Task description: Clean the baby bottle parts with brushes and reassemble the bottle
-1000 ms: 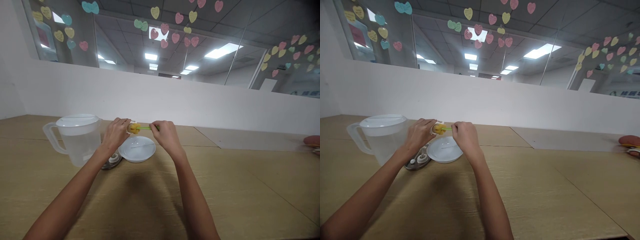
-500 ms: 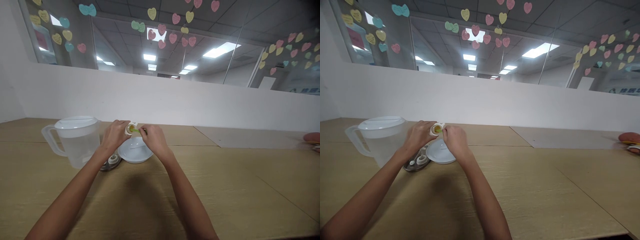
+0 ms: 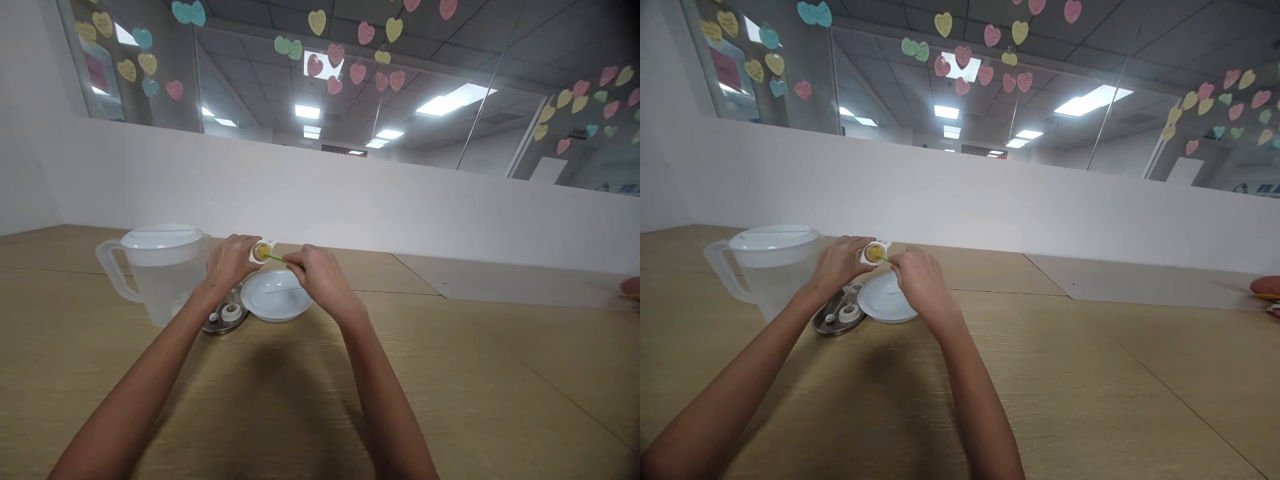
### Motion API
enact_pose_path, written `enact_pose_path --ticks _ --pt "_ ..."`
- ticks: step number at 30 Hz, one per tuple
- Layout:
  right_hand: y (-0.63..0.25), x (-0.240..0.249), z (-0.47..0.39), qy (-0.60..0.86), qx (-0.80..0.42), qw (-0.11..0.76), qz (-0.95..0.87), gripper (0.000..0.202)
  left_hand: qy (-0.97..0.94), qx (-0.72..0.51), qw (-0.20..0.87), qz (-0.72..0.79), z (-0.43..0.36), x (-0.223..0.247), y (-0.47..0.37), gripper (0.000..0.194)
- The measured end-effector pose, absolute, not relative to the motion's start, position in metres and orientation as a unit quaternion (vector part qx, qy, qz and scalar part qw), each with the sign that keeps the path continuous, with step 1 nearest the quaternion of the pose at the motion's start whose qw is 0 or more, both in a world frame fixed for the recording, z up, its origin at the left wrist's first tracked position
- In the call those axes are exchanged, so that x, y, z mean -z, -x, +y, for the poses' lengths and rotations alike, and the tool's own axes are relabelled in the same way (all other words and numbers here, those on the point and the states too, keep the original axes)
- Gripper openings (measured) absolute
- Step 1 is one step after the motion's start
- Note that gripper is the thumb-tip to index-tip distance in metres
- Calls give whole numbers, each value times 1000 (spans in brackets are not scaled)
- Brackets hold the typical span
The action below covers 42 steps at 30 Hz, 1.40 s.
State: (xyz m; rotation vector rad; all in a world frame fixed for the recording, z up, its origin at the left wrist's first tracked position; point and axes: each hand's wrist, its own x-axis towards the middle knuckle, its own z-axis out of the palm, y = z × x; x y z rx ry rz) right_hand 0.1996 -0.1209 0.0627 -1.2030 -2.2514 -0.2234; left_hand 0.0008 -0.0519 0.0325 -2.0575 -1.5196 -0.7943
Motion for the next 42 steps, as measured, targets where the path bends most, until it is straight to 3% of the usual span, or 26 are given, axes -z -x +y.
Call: enact_pose_path --ticks 10,20,29,42 --pt "-202 -63 -121 430 85 315 -842 29 747 303 264 -529 -47 -30 2 44" --pt "-192 -55 -108 403 34 404 -820 28 753 363 316 -448 -64 -43 -2 43" --pt "-196 -63 -126 417 74 325 -846 27 740 355 297 -488 -52 -38 10 43" --pt "-201 -57 -119 369 67 298 -878 38 752 310 284 -508 -44 -32 12 44"
